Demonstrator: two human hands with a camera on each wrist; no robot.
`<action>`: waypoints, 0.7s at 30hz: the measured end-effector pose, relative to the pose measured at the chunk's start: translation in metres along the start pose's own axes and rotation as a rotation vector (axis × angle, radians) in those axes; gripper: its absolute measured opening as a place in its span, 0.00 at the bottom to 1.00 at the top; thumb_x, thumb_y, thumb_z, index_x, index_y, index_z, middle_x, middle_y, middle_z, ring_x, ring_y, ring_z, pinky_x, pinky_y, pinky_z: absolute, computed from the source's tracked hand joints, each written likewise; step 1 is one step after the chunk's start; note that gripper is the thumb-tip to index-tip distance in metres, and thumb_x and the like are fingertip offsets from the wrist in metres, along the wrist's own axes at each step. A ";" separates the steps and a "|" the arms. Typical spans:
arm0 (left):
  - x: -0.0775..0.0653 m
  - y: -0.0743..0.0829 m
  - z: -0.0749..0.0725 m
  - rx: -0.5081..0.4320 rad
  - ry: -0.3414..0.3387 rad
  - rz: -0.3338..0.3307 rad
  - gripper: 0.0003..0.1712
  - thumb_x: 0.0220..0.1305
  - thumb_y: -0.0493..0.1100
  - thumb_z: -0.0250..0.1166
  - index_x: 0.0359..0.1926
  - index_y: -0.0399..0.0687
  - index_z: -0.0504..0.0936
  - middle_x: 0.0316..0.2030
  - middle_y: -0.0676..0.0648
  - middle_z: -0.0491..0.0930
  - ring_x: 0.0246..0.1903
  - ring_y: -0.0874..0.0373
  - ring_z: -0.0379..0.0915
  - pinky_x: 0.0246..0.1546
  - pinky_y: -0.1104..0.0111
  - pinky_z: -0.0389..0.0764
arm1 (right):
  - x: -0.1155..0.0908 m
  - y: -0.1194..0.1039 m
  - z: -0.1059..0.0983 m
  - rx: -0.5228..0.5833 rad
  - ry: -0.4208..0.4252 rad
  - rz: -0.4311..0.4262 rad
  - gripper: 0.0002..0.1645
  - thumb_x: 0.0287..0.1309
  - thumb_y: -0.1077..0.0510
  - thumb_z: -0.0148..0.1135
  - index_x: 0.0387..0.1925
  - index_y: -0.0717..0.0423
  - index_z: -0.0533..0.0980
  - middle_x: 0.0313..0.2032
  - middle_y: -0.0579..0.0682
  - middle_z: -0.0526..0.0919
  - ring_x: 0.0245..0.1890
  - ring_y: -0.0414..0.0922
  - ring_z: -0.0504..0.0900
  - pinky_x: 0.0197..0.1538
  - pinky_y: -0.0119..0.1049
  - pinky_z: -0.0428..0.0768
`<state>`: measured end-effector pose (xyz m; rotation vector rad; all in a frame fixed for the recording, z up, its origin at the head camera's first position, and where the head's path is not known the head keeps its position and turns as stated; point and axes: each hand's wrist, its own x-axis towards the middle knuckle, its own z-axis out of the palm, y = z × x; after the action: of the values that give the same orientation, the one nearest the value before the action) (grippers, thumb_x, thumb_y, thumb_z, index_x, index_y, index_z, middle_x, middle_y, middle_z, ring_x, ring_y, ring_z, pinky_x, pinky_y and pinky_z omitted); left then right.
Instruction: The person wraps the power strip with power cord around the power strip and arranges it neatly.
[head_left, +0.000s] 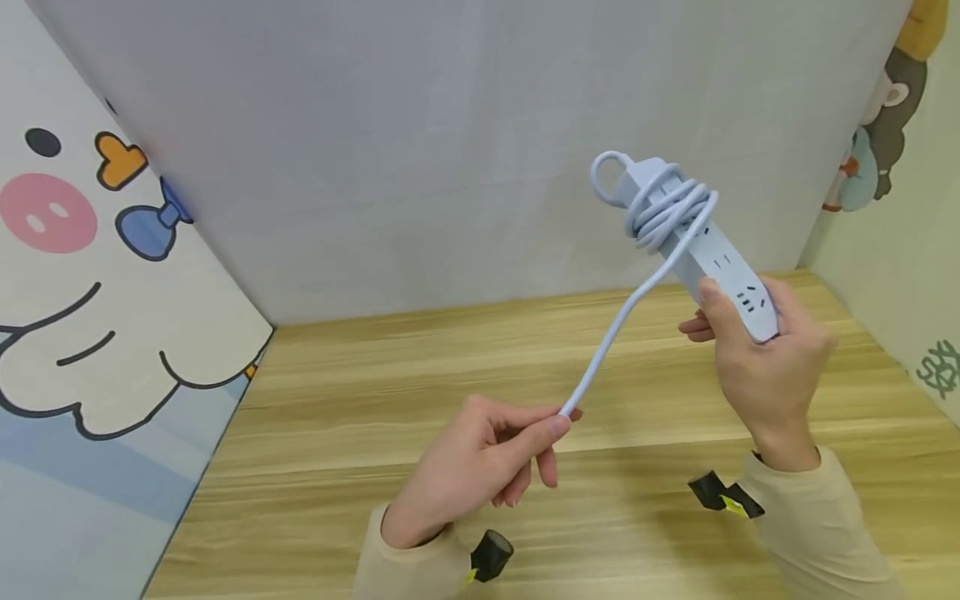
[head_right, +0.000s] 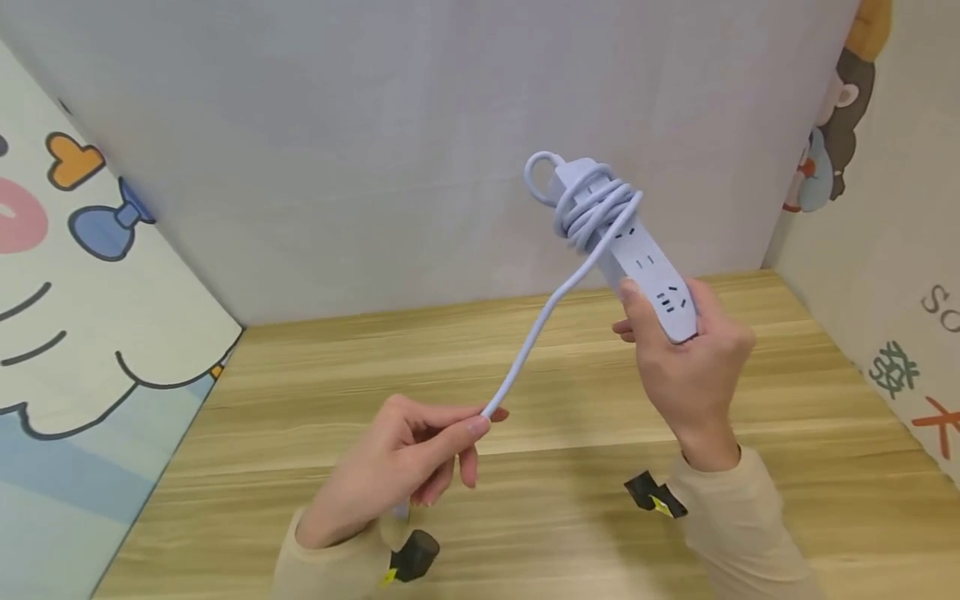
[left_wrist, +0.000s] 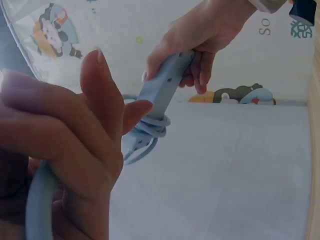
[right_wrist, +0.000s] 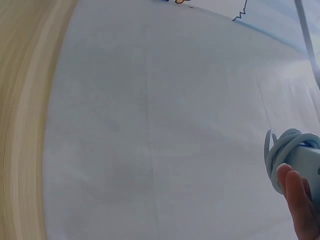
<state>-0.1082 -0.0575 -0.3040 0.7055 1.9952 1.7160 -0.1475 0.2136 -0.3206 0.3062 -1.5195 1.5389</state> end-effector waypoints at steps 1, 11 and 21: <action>-0.001 0.000 -0.003 0.011 -0.009 -0.004 0.14 0.74 0.46 0.62 0.54 0.49 0.87 0.22 0.41 0.81 0.09 0.61 0.60 0.10 0.73 0.61 | 0.000 -0.001 0.000 0.068 0.007 0.018 0.08 0.57 0.73 0.65 0.39 0.66 0.82 0.23 0.48 0.87 0.18 0.38 0.86 0.25 0.28 0.84; 0.007 -0.016 -0.036 0.093 -0.081 -0.070 0.14 0.74 0.48 0.62 0.49 0.48 0.89 0.19 0.48 0.77 0.12 0.60 0.60 0.14 0.73 0.61 | 0.011 -0.010 -0.019 0.670 -0.061 0.406 0.19 0.75 0.62 0.47 0.46 0.77 0.76 0.27 0.61 0.85 0.18 0.49 0.85 0.26 0.36 0.86; 0.022 -0.044 -0.068 0.019 0.170 -0.141 0.17 0.73 0.52 0.63 0.46 0.44 0.89 0.19 0.51 0.76 0.16 0.61 0.66 0.20 0.74 0.72 | 0.014 0.002 -0.039 1.159 -0.457 0.566 0.33 0.76 0.56 0.24 0.48 0.74 0.75 0.34 0.65 0.85 0.18 0.51 0.69 0.13 0.36 0.65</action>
<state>-0.1717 -0.1019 -0.3371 0.4253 2.1213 1.7254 -0.1404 0.2541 -0.3202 0.9871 -0.8616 2.8626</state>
